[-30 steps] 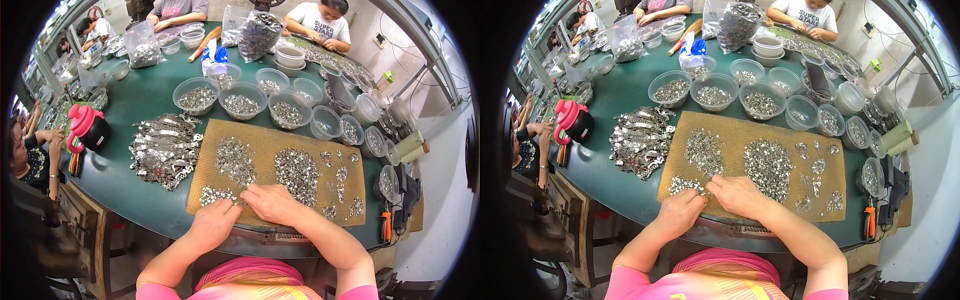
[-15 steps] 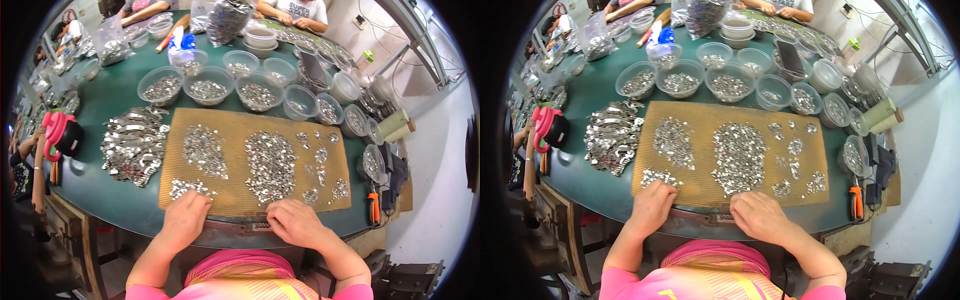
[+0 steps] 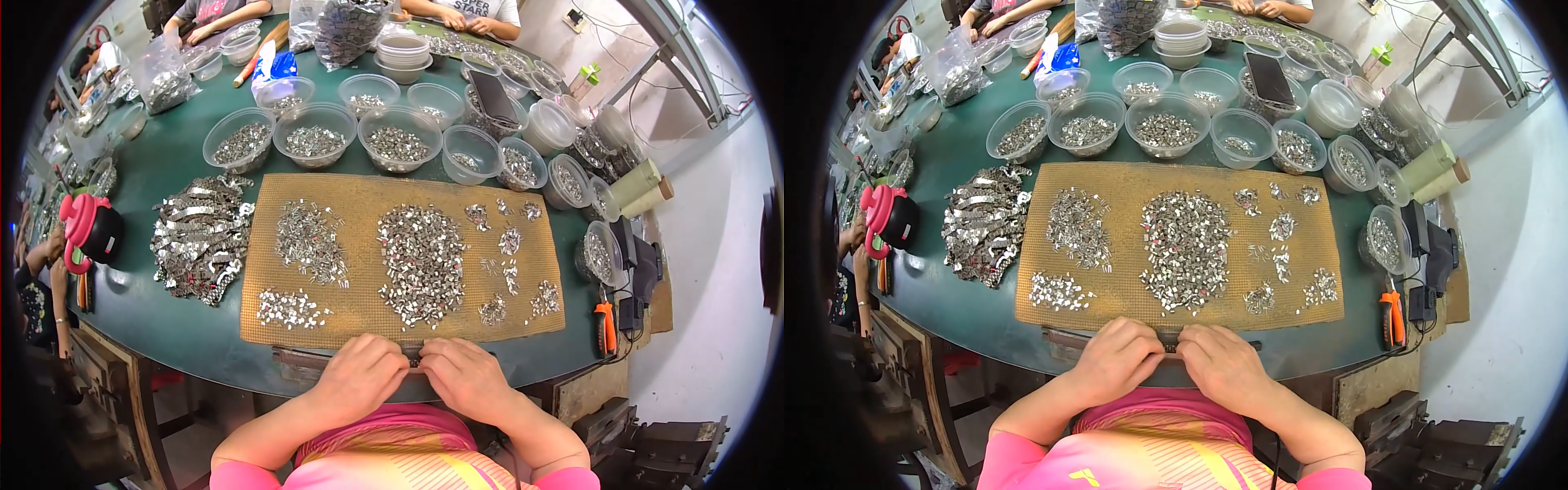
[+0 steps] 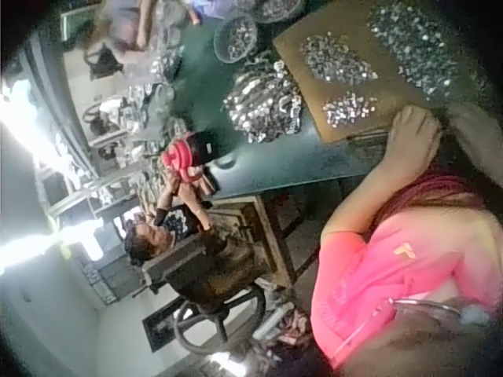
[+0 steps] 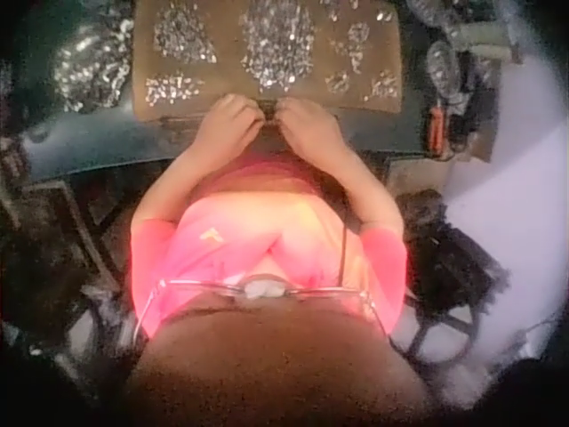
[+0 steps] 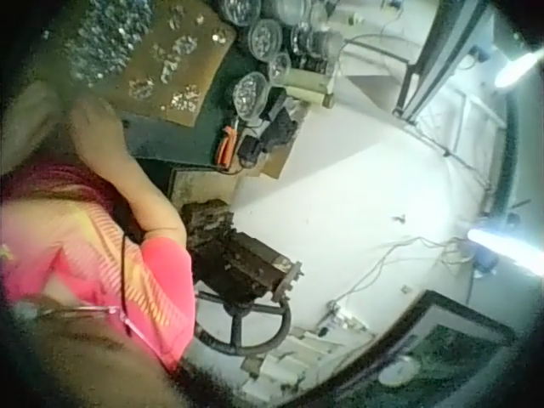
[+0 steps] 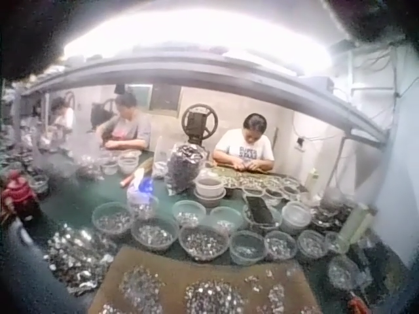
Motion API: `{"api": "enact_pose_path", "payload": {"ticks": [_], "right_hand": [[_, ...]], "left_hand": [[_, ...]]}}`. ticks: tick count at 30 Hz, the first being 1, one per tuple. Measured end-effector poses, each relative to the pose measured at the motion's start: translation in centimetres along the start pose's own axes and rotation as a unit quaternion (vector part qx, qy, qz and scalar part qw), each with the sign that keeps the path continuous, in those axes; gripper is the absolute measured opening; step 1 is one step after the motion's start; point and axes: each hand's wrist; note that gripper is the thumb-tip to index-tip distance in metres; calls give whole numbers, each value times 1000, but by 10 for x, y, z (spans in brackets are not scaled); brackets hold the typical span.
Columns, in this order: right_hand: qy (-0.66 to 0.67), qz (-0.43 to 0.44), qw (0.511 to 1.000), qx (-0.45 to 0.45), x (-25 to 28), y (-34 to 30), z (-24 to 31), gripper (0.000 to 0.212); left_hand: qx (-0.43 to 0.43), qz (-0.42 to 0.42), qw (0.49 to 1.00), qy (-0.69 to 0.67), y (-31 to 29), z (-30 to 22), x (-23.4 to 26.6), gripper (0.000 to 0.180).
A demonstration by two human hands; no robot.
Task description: The person sorts small metal components on a board and aligns them into a metal holder strip by hand.
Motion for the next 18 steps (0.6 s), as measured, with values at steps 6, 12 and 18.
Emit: {"api": "enact_pose_path", "payload": {"ticks": [6,12,18], "right_hand": [[73,-15,996,-55,-3,-1,-1,19],[52,-26,997,-55,-6,4,0,17],[20,-18,999,-29,-1,12,5,17]], "left_hand": [[-2,29,999,36,2,-4,-4,18],[-15,20,1000,3,0,2,11,22],[41,-77,996,31,-19,14,38,24]]}}
Point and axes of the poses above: each hand's wrist, its own y-axis towards the middle knuckle, its own x-axis out of the back of the hand, z = x × y, and after that the axes turned 4 degrees about x, right-handed
